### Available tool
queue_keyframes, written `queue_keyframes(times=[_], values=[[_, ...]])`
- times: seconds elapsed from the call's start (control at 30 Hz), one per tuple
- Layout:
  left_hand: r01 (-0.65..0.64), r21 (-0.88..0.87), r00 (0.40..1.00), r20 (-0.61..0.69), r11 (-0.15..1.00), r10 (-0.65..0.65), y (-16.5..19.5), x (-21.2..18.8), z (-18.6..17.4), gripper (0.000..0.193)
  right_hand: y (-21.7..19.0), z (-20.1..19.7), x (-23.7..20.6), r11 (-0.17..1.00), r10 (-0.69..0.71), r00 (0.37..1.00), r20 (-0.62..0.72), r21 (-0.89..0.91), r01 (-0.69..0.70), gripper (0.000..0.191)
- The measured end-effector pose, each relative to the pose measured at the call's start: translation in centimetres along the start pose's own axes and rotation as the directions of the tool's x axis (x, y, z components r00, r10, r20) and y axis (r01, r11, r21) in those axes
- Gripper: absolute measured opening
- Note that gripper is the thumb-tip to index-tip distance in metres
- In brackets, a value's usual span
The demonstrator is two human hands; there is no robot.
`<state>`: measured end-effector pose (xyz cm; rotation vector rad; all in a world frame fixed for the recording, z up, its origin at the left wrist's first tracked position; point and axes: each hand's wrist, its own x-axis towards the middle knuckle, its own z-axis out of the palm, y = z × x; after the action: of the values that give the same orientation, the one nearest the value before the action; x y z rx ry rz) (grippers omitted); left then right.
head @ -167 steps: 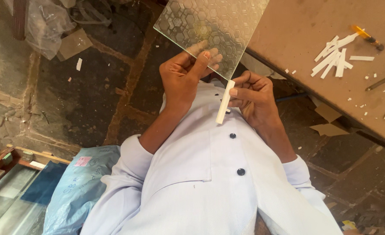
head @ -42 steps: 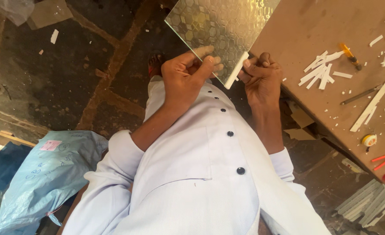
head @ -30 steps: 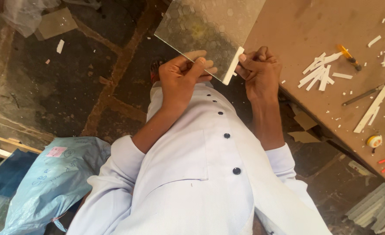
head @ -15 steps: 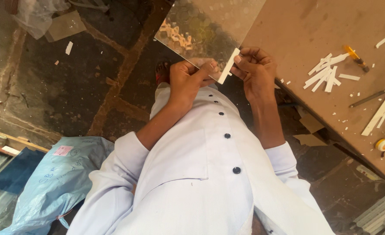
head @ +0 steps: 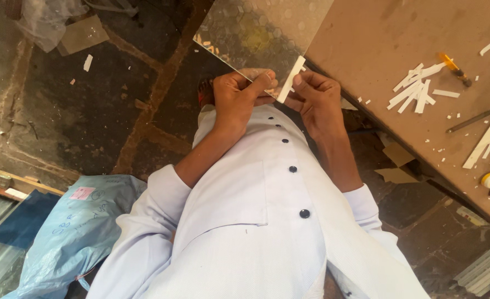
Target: The person assembles a small textured glass panel by attaching white plastic spacers along its edges. They pick up spacers, position them on the glass, and press them into place. The person also uses a hammer to tap spacers and adjusts the panel orientation on the workbench.
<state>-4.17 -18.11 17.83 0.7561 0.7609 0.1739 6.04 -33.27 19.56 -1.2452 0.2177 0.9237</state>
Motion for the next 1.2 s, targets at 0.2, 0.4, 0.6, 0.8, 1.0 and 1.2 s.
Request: queue_keyframes(times=[0.2,0.4,0.6,0.8,1.0,1.2], values=[[-0.037,0.061,0.999,0.019,0.997,0.036,0.4,-0.2,0.2,0.019,0.4,-0.2,0.7,1.0,-0.024,0.999,-0.041,-0.001,0.024,0.003],[-0.091,0.07,0.996,0.019,0.993,0.09,0.5,-0.2,0.3,0.017,0.9,0.1,1.4,0.999,-0.01,0.995,-0.098,0.05,0.015,0.008],[-0.087,0.034,0.996,0.013,0.996,0.086,0.5,-0.2,0.2,0.017,1.0,0.1,2.3,0.999,-0.016,0.986,-0.166,0.041,0.023,0.004],[-0.085,0.037,0.996,0.045,0.996,0.083,0.7,-0.4,0.3,0.019,0.1,-1.0,3.9,0.996,-0.01,0.977,-0.214,0.083,0.028,0.01],[-0.083,0.059,0.996,0.035,0.995,0.081,0.8,-0.4,0.1,0.02,0.0,-0.7,4.3,0.997,-0.019,0.974,-0.228,0.073,0.036,0.009],[-0.08,0.061,0.997,-0.004,0.995,0.08,0.4,0.0,-0.5,0.02,-0.5,-0.9,6.6,0.992,-0.03,0.973,-0.229,0.11,0.056,0.012]])
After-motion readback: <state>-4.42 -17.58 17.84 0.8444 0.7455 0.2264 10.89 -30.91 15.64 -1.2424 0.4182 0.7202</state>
